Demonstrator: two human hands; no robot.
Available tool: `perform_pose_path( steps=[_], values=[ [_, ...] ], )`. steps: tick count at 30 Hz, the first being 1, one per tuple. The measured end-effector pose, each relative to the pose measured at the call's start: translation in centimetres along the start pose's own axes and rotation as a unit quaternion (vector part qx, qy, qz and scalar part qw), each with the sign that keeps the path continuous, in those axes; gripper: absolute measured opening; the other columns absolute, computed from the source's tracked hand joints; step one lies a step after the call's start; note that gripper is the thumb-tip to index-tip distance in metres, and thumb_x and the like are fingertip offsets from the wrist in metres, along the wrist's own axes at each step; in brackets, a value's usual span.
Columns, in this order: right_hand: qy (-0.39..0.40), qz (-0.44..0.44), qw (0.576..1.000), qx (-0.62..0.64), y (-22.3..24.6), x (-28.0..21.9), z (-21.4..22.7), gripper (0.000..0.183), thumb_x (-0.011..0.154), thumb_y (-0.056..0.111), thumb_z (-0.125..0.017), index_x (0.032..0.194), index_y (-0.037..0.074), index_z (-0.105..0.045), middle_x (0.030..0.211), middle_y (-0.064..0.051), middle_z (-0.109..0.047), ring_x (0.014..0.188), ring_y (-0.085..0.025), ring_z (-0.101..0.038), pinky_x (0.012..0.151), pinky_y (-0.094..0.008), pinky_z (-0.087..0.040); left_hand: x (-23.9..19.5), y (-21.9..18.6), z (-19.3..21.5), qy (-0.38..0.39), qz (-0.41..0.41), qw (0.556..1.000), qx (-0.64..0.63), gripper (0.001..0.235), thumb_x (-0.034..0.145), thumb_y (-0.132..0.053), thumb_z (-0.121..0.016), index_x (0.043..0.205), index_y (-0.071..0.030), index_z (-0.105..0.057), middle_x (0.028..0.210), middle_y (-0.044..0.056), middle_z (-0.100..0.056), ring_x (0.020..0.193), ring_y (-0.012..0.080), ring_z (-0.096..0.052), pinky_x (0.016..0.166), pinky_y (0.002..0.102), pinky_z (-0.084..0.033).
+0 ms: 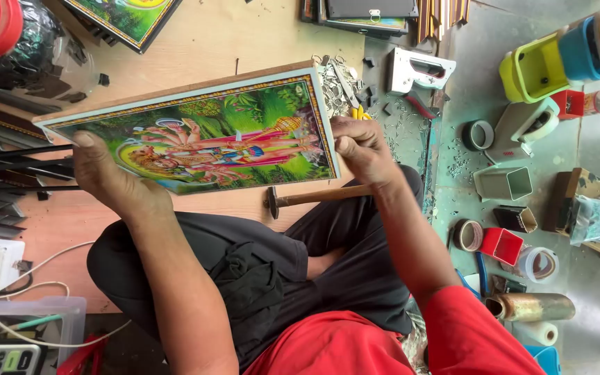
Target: The person sits on the floor of a frame workshop and assembles a picture frame around a printed religious image. They hold a long black molding strip against the frame edges, cut and trim the strip with scissors, press corner pieces into place by hand, and tap the frame corners with a hammer to seat the molding.
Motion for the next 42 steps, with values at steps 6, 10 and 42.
perform_pose_path(
  steps=[6, 10, 42],
  values=[
    [-0.202, -0.035, 0.974, 0.095, -1.3, -1.6, -1.2, 0.020, 0.106, 0.018, -0.068, 0.106, -0.002, -0.071, 0.096, -0.002, -0.067, 0.087, -0.011, -0.059, 0.081, -0.028, -0.048, -0.8, 0.9, 0.9, 0.013, -0.051, 0.999, 0.007, 0.042, 0.104, -0.040, -0.078, 0.105, -0.002, -0.062, 0.106, 0.006, -0.067, 0.103, 0.0162, -0.065, 0.095, 0.036, -0.055],
    [-0.254, -0.004, 0.967, 0.010, -0.1, -1.3, -0.8, 0.021, 0.108, 0.019, -0.063, 0.103, -0.001, -0.068, 0.087, -0.001, -0.064, 0.074, -0.009, -0.054, 0.068, -0.027, -0.045, -1.5, 0.9, -0.7, 0.017, -0.076, 0.996, 0.030, 0.042, 0.103, -0.040, -0.076, 0.108, -0.001, -0.064, 0.108, 0.007, -0.069, 0.105, 0.0155, -0.066, 0.100, 0.036, -0.054],
    [0.121, -0.097, 0.766, -0.624, -11.1, -0.8, -7.4, 0.034, 0.083, 0.028, -0.077, 0.114, 0.015, -0.073, 0.110, -0.007, -0.072, 0.100, -0.030, -0.067, 0.086, -0.042, -0.052, 1.9, -3.8, 8.9, -0.001, -0.170, 0.982, -0.085, 0.064, 0.110, -0.048, -0.058, 0.160, -0.018, -0.034, 0.161, 0.010, -0.041, 0.142, 0.0269, -0.045, 0.122, 0.049, -0.039]
  ],
)
Point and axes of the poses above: each hand's wrist, its own x-axis towards the middle knuckle, its own z-axis out of the back of the hand, y = z × x, the point moved 5 cm from there along x, towards the middle knuckle
